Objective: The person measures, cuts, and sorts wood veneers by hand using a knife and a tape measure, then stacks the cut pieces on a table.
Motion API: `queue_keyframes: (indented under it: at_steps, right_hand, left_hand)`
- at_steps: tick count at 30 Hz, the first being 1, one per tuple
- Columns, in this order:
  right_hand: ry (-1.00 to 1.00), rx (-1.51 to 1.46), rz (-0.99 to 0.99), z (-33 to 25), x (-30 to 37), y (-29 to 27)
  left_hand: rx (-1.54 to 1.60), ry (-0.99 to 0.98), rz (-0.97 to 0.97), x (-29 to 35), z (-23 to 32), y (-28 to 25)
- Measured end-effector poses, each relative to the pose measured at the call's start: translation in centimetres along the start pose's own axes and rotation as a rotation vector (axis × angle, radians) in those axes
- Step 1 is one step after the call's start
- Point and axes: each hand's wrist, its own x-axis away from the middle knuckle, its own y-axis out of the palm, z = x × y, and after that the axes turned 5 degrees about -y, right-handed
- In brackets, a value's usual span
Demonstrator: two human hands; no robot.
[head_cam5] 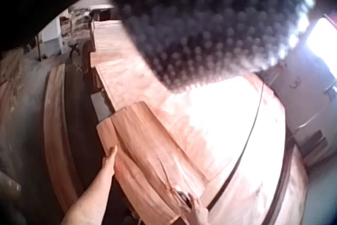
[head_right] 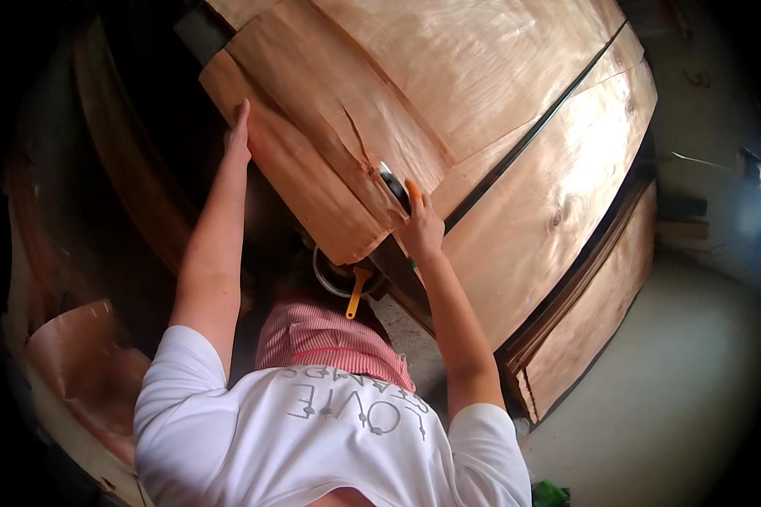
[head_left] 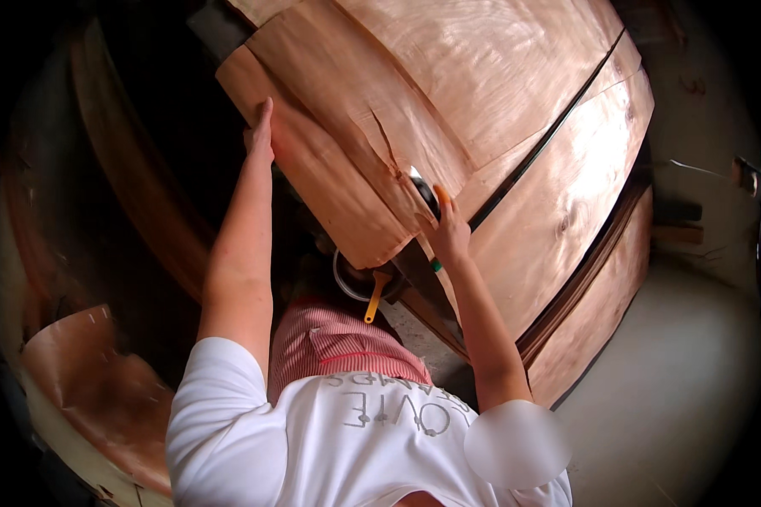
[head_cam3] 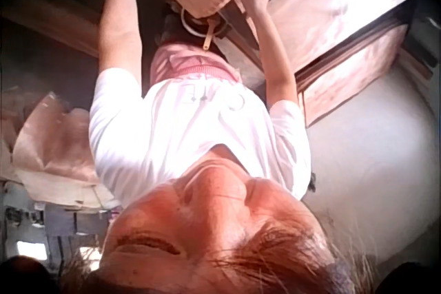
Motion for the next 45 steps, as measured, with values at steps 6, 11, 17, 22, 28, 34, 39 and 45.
queue_keyframes:
  at_steps: [6,11,17,22,28,34,39,45]
  right_hand:
    - [0.069,0.076,-0.218,2.9,-2.4,2.8]
    - [-0.025,-0.096,0.045,2.3,-3.5,0.5]
    - [0.279,-0.652,0.290,7.5,-2.4,-3.3]
    - [0.751,-1.009,0.500,9.8,1.8,-8.6]
    - [0.945,-1.148,0.572,14.2,10.6,-9.6]
    - [1.153,-1.197,0.477,17.0,20.7,-6.5]
    - [1.276,-0.848,0.347,16.7,22.5,-5.7]
    - [0.934,-0.247,0.897,18.6,24.3,-6.1]
  left_hand:
    - [0.045,0.004,-0.114,1.1,0.0,-2.3]
    - [0.091,0.022,-0.102,3.0,1.1,-6.2]
    - [0.207,-0.088,-0.217,10.3,5.5,-4.4]
    - [0.289,0.048,-0.325,11.7,7.7,3.0]
    - [0.231,0.194,-0.263,5.1,6.9,11.4]
    - [-0.278,0.332,0.249,4.8,1.7,10.1]
    - [-0.033,0.012,-0.080,4.9,-2.0,7.0]
    - [0.074,-0.082,-0.181,8.2,-4.0,8.7]
